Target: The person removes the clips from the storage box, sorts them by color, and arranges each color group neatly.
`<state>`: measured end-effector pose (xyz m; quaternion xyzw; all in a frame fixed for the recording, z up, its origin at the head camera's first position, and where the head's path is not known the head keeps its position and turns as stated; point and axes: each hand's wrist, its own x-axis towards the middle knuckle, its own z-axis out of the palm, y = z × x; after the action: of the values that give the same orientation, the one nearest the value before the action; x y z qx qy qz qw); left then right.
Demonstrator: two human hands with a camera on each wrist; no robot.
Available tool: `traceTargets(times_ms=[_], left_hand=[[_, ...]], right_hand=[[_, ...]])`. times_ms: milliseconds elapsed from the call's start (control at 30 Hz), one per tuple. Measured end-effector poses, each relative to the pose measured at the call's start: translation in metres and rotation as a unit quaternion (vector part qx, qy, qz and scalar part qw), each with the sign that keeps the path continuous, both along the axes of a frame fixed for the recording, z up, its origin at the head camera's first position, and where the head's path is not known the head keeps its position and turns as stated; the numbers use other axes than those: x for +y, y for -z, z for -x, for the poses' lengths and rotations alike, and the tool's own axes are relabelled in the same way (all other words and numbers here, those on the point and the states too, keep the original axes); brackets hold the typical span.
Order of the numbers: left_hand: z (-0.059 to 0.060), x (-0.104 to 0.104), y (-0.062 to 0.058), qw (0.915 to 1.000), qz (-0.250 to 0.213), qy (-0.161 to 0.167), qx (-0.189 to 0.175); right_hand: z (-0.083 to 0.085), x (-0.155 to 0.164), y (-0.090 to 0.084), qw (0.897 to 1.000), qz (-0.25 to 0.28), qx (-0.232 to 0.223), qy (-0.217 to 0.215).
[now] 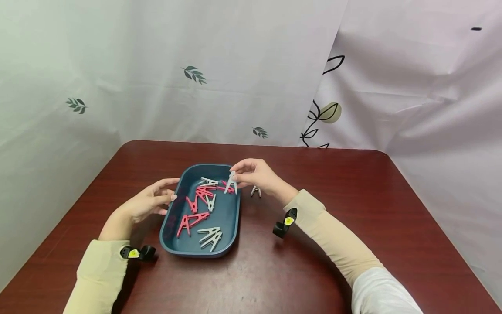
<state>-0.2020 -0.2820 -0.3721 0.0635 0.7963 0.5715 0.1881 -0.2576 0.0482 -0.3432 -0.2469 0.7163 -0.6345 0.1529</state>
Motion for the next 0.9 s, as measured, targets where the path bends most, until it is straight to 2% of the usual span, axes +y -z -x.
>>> traceTargets(times_ms=[200,433,900], left_hand=[[0.0,-0.002,-0.001,1.0,-0.003,0.0,0.002],[0.0,-0.003,-0.001,1.0,-0.002,-0.001,-0.002],[0.001,-0.001,0.002,0.9999,-0.012,0.01,0.003]], right_hand=[[0.001,0.011,-0.001,1.0,0.007,0.0,0.01],[0.004,0.03,0.004,0.999,0.016,0.006,0.048],[0.008,0.06,0.028,0.989,-0.005,-0.068,0.13]])
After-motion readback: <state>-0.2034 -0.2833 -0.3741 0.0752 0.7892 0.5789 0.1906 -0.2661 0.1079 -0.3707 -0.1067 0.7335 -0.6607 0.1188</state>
